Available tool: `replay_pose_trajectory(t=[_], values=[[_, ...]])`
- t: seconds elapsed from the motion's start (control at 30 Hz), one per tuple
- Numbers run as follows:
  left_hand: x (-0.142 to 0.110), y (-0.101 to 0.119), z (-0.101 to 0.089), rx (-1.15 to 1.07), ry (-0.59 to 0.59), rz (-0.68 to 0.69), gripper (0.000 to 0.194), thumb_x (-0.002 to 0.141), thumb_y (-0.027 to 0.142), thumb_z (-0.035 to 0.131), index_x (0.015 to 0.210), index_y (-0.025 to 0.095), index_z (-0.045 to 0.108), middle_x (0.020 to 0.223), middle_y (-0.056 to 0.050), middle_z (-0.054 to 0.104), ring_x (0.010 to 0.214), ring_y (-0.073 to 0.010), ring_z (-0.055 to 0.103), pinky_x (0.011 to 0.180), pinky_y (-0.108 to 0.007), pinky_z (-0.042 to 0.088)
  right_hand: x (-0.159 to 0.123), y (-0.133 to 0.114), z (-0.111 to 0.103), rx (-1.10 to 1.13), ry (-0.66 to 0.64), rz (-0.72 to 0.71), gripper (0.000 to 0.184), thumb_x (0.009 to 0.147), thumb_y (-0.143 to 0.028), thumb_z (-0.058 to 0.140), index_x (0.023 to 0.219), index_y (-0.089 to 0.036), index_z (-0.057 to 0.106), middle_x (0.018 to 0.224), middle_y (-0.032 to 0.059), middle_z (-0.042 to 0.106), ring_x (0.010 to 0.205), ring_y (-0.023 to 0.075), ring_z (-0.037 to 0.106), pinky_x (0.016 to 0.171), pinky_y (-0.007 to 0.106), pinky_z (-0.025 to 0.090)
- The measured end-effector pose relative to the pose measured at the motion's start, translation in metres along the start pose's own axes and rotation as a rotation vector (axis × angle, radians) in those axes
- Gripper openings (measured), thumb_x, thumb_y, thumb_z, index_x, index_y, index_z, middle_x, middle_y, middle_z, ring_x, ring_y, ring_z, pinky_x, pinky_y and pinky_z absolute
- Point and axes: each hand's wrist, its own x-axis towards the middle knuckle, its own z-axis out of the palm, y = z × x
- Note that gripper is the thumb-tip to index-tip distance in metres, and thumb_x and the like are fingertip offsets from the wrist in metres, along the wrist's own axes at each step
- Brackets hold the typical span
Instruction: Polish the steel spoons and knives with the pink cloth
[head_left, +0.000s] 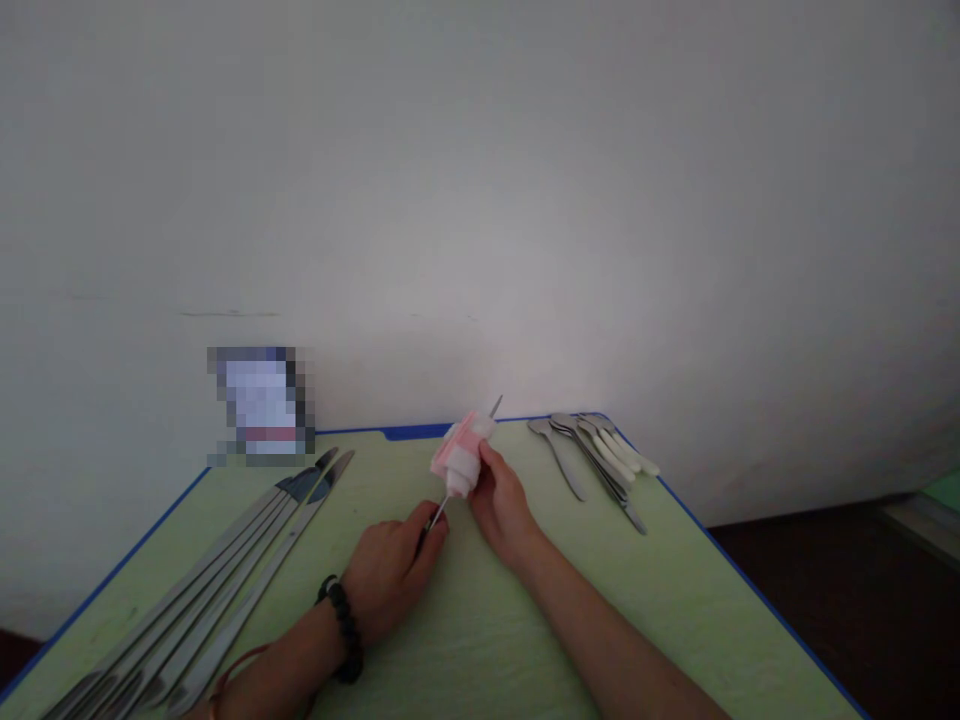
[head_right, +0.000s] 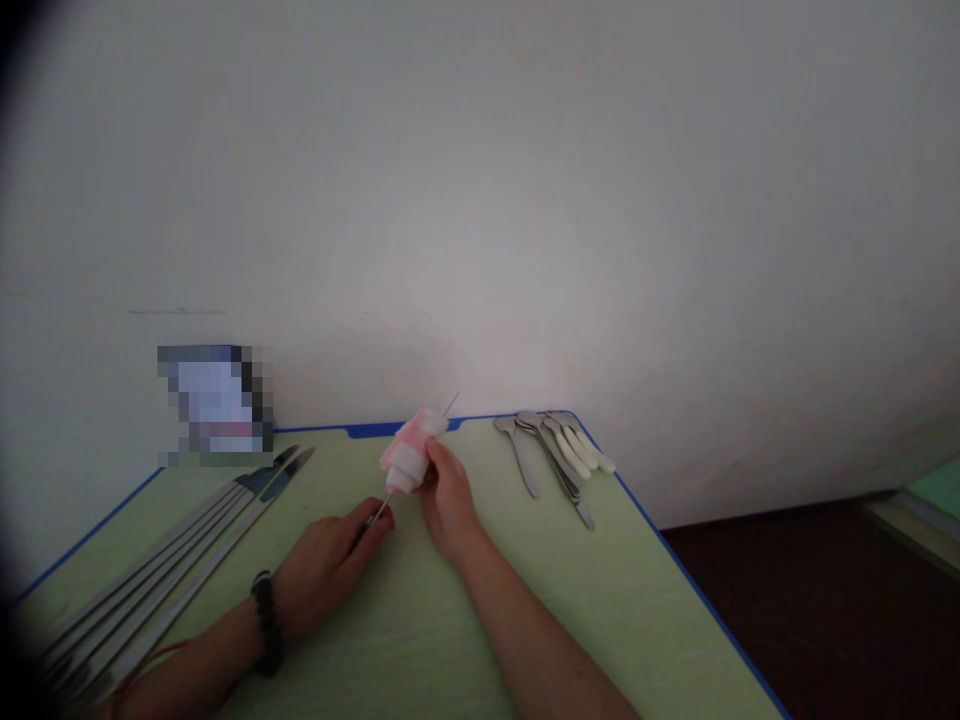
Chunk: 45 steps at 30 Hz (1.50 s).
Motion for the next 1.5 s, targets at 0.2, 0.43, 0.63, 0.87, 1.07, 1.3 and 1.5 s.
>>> replay_pose_trajectory(t=[0.2,0.43,0.63,0.87,1.07,1.3,1.5], values=[[0.000,0.000,0.000,0.057,-0.023,0.014,0.030,0.093,0.034,0.022,0.092,0.020,0.049,0.068,-0.003,0.065,0.063,-0.0201,0.062,0.056,-0.026,0.033,-0.006,-0.002,0.001,-0.117,-0.016,-0.030,0.012,0.066,-0.027,0.062,0.071,-0.016,0.060,0.063,-0.0020,0.060,0.061,0.0118,0.051,0.058,0.023,0.040],[0.000,-0.002,0.002,0.083,-0.018,0.064,0.028,0.093,0.034,0.025,0.086,0.021,0.048,0.068,-0.002,0.065,0.063,-0.0193,0.062,0.056,-0.026,0.033,-0.010,0.001,0.003,-0.219,-0.011,0.004,0.024,0.071,-0.037,0.062,0.080,-0.016,0.057,0.067,0.0020,0.065,0.062,0.0148,0.059,0.057,0.025,0.044],[0.000,-0.002,0.003,0.097,-0.017,0.069,0.026,0.092,0.034,0.026,0.084,0.021,0.047,0.067,-0.002,0.064,0.062,-0.0194,0.061,0.055,-0.026,0.032,-0.008,0.006,0.001,-0.223,0.005,-0.018,0.032,0.069,-0.044,0.066,0.083,-0.016,0.057,0.062,-0.0005,0.063,0.057,0.0142,0.059,0.054,0.025,0.045],[-0.004,-0.002,0.000,0.136,-0.045,0.133,0.021,0.089,0.029,0.027,0.080,0.021,0.044,0.063,-0.001,0.060,0.057,-0.0187,0.058,0.054,-0.027,0.031,-0.006,-0.005,0.004,0.041,0.067,0.022,0.036,0.076,-0.053,0.055,0.071,-0.017,0.054,0.055,-0.0004,0.059,0.048,0.0118,0.053,0.046,0.024,0.043],[-0.006,-0.001,0.000,0.194,-0.060,0.127,0.020,0.086,0.030,0.028,0.078,0.021,0.044,0.062,-0.002,0.058,0.057,-0.0196,0.056,0.055,-0.028,0.029,-0.008,-0.007,0.006,0.000,0.060,0.049,0.041,0.075,-0.059,0.052,0.071,-0.018,0.052,0.050,-0.0029,0.054,0.041,0.0099,0.046,0.043,0.023,0.039],[-0.001,-0.009,-0.003,-0.069,-0.098,0.111,0.034,0.088,0.042,0.025,0.065,0.021,0.039,0.055,0.002,0.044,0.053,-0.0147,0.046,0.054,-0.025,0.029,-0.006,0.007,-0.005,-0.327,0.042,0.005,0.050,0.067,-0.066,0.054,0.070,-0.016,0.057,0.055,0.0006,0.060,0.047,0.0120,0.052,0.045,0.023,0.040],[0.000,-0.014,-0.008,-0.137,-0.123,0.172,0.030,0.084,0.039,0.032,0.060,0.020,0.035,0.052,0.005,0.035,0.050,-0.0120,0.037,0.052,-0.024,0.027,-0.005,0.004,-0.003,-0.249,0.102,-0.016,0.052,0.070,-0.067,0.049,0.081,-0.017,0.059,0.054,-0.0012,0.059,0.046,0.0122,0.052,0.045,0.023,0.040]])
